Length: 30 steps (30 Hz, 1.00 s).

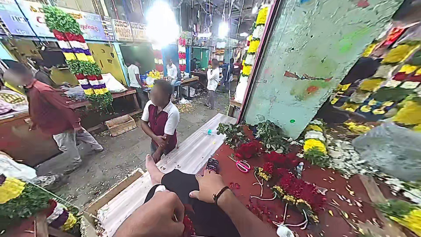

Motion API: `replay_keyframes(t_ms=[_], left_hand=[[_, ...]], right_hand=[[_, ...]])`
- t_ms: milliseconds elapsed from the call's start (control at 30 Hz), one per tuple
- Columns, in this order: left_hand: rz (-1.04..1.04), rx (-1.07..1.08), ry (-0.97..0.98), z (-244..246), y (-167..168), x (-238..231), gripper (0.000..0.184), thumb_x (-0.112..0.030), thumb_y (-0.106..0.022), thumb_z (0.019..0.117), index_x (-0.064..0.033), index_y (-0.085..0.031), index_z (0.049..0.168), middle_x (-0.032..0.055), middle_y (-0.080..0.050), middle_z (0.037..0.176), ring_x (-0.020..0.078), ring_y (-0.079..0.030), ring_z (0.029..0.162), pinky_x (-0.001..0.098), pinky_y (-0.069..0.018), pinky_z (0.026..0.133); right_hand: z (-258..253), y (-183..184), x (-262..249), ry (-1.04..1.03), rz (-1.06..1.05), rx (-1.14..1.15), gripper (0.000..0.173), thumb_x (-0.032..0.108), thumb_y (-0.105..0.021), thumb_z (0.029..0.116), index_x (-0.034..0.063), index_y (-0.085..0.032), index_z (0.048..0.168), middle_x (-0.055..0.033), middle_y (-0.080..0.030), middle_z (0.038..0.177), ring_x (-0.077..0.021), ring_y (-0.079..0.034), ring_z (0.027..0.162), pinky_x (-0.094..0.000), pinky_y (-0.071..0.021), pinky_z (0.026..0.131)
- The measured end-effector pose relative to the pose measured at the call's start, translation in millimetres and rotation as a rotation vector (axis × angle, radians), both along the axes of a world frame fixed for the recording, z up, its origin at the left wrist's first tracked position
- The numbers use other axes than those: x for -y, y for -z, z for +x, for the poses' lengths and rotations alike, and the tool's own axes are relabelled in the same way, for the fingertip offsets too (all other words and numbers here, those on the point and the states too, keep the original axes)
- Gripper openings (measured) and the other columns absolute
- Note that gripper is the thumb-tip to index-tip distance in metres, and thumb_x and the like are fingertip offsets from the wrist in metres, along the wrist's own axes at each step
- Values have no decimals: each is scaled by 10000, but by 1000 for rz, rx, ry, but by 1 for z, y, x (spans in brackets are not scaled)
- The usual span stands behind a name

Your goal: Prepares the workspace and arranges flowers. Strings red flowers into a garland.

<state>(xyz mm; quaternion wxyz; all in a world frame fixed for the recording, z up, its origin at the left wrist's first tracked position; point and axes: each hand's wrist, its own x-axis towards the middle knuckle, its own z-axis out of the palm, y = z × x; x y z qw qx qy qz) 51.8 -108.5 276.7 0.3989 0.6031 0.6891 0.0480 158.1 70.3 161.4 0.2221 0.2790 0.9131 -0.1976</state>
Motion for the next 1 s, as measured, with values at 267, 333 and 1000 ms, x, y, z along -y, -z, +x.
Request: replay_keyframes(t_ms=[267,333,1000], left_hand=[[65,70,-83,-40,37,19,203,-370,-740,872,-175,-780,833,1,-686,811,169,-656,801,445,-544,738],[61,68,-130,-51,62,14,214,-383,-723,872,-180,-774,825,-4,-693,798,172,-659,797,463,-541,732],[164,29,-383,-102,136,-38,201,-276,-723,897,-85,-779,868,38,-723,822,162,-660,788,399,-548,713]], right_hand=[[-26,118,16,58,-239,-62,1083,663,-727,810,329,-150,1664,-315,-237,1619,-515,-555,1223,-663,-504,940],[-21,144,23,94,-345,-124,1104,698,-728,786,395,-122,1657,-270,-73,1688,-502,-564,1220,-646,-509,939],[168,109,-1,328,-1131,-873,218,192,-665,999,10,-777,954,-17,-726,834,-33,-654,740,-217,-555,687]])
